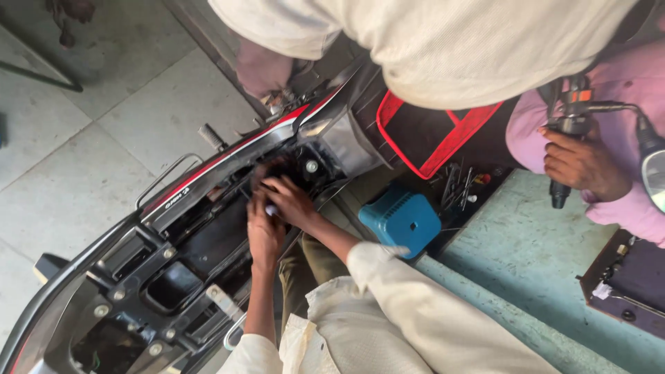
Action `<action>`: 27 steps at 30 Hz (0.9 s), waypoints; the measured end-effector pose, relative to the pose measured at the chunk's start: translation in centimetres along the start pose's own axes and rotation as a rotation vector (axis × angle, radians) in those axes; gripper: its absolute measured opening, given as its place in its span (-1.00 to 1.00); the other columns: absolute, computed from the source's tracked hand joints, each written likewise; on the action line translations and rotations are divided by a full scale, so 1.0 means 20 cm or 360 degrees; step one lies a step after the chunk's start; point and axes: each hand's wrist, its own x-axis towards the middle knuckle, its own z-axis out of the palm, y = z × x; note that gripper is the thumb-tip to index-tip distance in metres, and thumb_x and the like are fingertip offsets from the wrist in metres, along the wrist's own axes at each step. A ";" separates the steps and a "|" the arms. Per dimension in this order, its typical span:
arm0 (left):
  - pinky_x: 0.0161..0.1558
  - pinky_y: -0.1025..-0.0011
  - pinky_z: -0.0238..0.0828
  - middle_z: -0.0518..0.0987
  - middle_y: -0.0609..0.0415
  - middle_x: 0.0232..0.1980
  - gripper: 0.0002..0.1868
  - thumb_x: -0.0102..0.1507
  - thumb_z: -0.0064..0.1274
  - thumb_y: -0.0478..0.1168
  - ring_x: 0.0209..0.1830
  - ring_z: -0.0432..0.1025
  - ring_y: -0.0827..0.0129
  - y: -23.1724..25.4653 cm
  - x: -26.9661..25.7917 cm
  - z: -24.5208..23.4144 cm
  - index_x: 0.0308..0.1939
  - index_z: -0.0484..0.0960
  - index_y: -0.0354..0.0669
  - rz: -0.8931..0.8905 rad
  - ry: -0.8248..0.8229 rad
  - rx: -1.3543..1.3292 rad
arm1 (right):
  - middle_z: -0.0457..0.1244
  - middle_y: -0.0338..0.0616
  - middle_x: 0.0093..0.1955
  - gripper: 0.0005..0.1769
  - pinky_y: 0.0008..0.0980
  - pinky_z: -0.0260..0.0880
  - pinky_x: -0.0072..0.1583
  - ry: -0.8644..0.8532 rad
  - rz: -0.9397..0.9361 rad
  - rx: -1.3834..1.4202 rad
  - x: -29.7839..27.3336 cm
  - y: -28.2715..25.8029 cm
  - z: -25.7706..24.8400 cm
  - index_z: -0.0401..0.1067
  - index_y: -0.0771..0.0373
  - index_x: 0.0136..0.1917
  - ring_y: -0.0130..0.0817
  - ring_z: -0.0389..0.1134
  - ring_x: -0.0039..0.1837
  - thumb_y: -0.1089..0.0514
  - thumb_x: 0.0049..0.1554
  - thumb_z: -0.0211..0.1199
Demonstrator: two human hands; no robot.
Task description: Repairing the internal components of a motorcycle, specifically working inside the seat area.
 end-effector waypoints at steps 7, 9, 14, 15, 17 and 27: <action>0.03 0.04 0.46 0.45 -0.37 0.19 -0.45 0.11 0.05 -0.42 0.06 0.44 -0.29 0.15 -0.05 0.11 0.23 0.47 -0.34 -0.0362 -0.0413 -0.0193 | 0.30 -0.27 0.30 -0.85 -0.23 0.46 0.14 -0.0270 0.0168 -0.0028 -0.28 0.14 0.00 0.51 0.23 -0.05 -0.17 0.32 0.23 0.33 0.07 0.30; 0.01 0.04 0.45 0.45 -0.37 0.14 -0.47 0.12 0.05 -0.42 0.05 0.44 -0.27 0.12 -0.07 0.11 0.20 0.49 -0.37 -0.0276 -0.0196 -0.0165 | 0.31 -0.22 0.24 -0.76 -0.17 0.42 0.15 -0.0227 0.0273 0.0031 -0.24 0.06 -0.03 0.52 0.27 0.02 -0.13 0.31 0.18 0.31 0.03 0.30; 0.09 0.04 0.44 0.47 -0.34 0.11 -0.53 0.15 0.05 -0.43 0.09 0.44 -0.22 0.08 -0.02 -0.01 0.17 0.53 -0.38 -0.0152 0.0034 -0.0070 | 0.29 -0.13 0.24 -0.67 -0.16 0.44 0.18 -0.0111 0.0206 0.0174 -0.13 -0.07 0.00 0.52 0.31 0.03 -0.09 0.31 0.16 0.35 -0.06 0.29; 0.10 0.04 0.44 0.47 -0.32 0.10 -0.55 0.17 0.05 -0.42 0.09 0.44 -0.20 0.09 0.00 -0.04 0.17 0.55 -0.37 -0.0162 0.0101 -0.0036 | 0.29 -0.13 0.22 -0.61 -0.14 0.44 0.18 -0.0070 0.0174 0.0231 -0.09 -0.09 0.01 0.53 0.30 0.05 -0.09 0.31 0.15 0.35 -0.10 0.29; 0.10 0.04 0.44 0.46 -0.35 0.12 -0.56 0.21 0.05 -0.41 0.11 0.44 -0.20 0.12 0.05 -0.10 0.19 0.54 -0.39 -0.0180 0.0166 0.0000 | 0.27 -0.10 0.28 -0.61 -0.16 0.45 0.20 -0.0022 0.0130 0.0229 -0.03 -0.12 0.06 0.51 0.30 0.09 -0.09 0.30 0.20 0.34 -0.06 0.29; 0.00 0.04 0.49 0.51 -0.43 0.14 -0.55 0.25 0.00 -0.43 0.04 0.48 -0.26 -0.03 0.04 -0.04 0.24 0.50 -0.46 -0.0114 0.0123 0.0015 | 0.23 -0.13 0.35 -0.61 -0.17 0.46 0.20 0.0060 0.0082 0.0150 -0.01 -0.08 0.12 0.50 0.24 0.14 -0.06 0.30 0.23 0.27 0.00 0.30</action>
